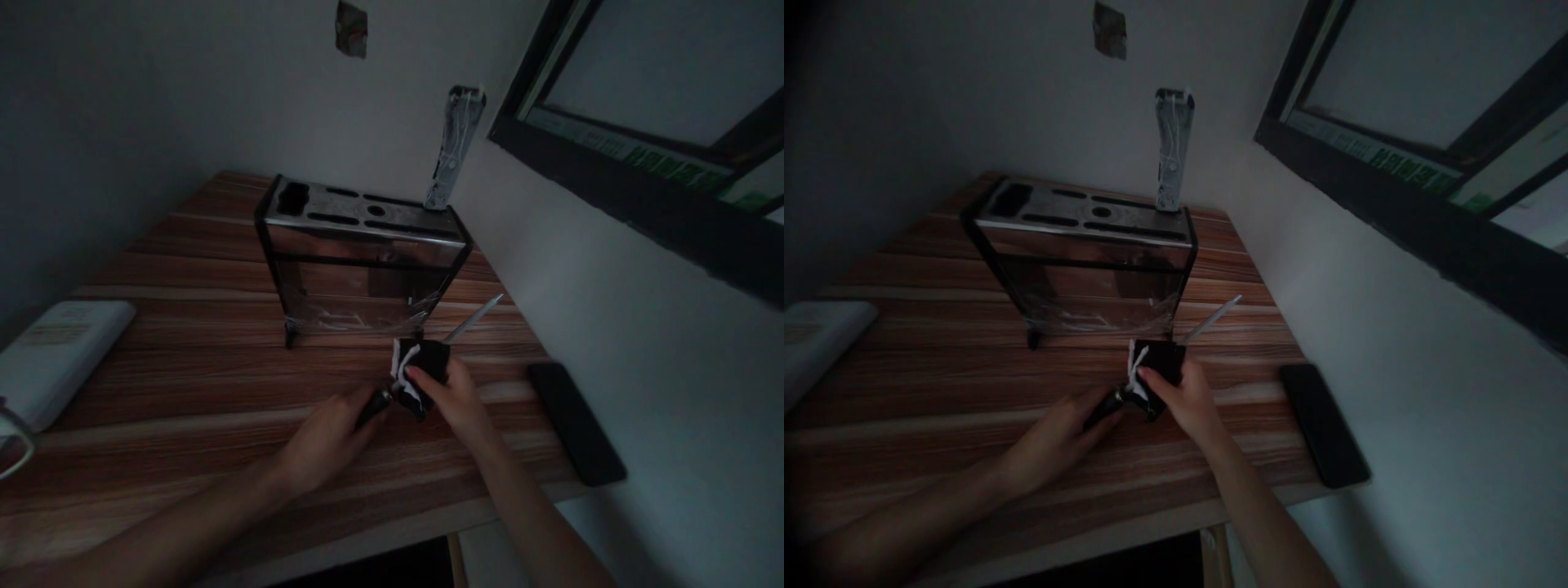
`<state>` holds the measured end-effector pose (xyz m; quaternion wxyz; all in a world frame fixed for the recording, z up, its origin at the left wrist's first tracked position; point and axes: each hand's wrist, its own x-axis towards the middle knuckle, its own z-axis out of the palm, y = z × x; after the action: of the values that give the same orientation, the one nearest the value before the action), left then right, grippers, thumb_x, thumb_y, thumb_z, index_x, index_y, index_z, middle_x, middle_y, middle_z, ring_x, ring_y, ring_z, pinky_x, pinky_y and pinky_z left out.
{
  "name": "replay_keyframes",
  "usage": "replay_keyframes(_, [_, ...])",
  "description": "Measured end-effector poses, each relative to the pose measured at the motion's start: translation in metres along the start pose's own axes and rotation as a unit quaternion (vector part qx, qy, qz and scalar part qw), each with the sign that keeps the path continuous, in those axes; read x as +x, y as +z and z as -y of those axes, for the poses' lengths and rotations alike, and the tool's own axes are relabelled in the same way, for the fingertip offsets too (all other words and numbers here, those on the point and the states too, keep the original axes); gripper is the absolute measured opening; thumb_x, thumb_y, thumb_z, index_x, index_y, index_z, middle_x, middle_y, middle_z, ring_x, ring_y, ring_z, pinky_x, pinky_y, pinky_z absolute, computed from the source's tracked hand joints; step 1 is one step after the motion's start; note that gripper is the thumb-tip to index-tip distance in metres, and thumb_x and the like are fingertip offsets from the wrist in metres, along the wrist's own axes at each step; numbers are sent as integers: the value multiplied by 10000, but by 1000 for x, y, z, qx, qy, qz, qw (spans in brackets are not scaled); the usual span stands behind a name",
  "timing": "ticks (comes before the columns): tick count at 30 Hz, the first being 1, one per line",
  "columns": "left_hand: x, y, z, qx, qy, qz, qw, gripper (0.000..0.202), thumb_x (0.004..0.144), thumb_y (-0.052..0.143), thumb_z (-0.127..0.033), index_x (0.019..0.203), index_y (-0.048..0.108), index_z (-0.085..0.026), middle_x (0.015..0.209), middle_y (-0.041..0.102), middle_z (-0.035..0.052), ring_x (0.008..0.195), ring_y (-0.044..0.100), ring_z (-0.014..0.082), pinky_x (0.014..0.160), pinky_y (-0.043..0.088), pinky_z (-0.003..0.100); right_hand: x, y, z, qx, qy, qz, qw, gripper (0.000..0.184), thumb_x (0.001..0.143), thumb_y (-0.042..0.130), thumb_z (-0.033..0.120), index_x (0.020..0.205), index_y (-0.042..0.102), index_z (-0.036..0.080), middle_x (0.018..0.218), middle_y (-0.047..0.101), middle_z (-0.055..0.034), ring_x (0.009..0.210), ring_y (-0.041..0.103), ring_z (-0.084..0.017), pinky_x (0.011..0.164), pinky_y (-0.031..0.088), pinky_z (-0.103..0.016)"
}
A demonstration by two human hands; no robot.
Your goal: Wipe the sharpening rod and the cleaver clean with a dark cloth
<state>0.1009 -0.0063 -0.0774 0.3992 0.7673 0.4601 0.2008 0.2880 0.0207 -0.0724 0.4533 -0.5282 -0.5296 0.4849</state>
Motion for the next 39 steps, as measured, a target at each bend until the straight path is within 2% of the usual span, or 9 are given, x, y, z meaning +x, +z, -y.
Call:
replay_keyframes(3, [0, 0, 1, -13, 0, -3, 1000, 219, 870, 430, -263, 1042, 544, -191, 935, 669, 46, 817, 640, 193, 721, 477, 289, -3, 5, 3, -26, 0, 55, 998, 224, 648, 710, 356, 764, 645, 175, 732, 685, -9, 682, 628, -167, 611, 510, -263])
replay_keyframes(5, [1, 0, 1, -19, -2, -2, 1000, 224, 866, 432, -254, 1051, 539, -188, 942, 672, 48, 813, 645, 195, 724, 480, 295, -4, 8, 4, -30, -5, 69, 997, 220, 646, 709, 350, 764, 647, 175, 736, 687, -11, 689, 629, -170, 619, 513, -271])
replay_keyframes(25, [0, 1, 2, -16, -7, 1, 1000, 227, 867, 427, -256, 1051, 539, -183, 932, 672, 51, 813, 646, 201, 716, 482, 301, -5, 11, 5, -35, -2, 57, 998, 203, 640, 711, 332, 751, 648, 174, 729, 681, -11, 688, 622, -169, 609, 506, -263])
replay_keyframes(29, [1, 1, 3, -16, -6, 0, 1000, 206, 875, 426, -269, 1020, 546, -186, 919, 669, 47, 794, 642, 190, 712, 476, 291, -5, 11, 6, -15, -2, 39, 999, 188, 649, 699, 346, 717, 649, 177, 696, 680, -6, 648, 623, -165, 573, 505, -256])
replay_keyframes(35, [2, 0, 0, -17, -11, 4, 1000, 184, 871, 429, -262, 978, 553, -176, 849, 661, 35, 730, 630, 168, 651, 467, 262, -2, 6, 1, 17, -6, -17, 1000, 213, 666, 694, 360, 775, 670, 179, 716, 690, 0, 647, 625, -157, 589, 500, -249])
replay_keyframes(39, [2, 0, 1, -10, -5, -1, 1000, 172, 872, 431, -271, 945, 555, -175, 826, 652, 28, 703, 617, 157, 624, 458, 251, 2, 0, -3, 39, -12, -65, 997, 201, 674, 691, 367, 751, 674, 183, 672, 676, 17, 607, 608, -140, 556, 482, -227])
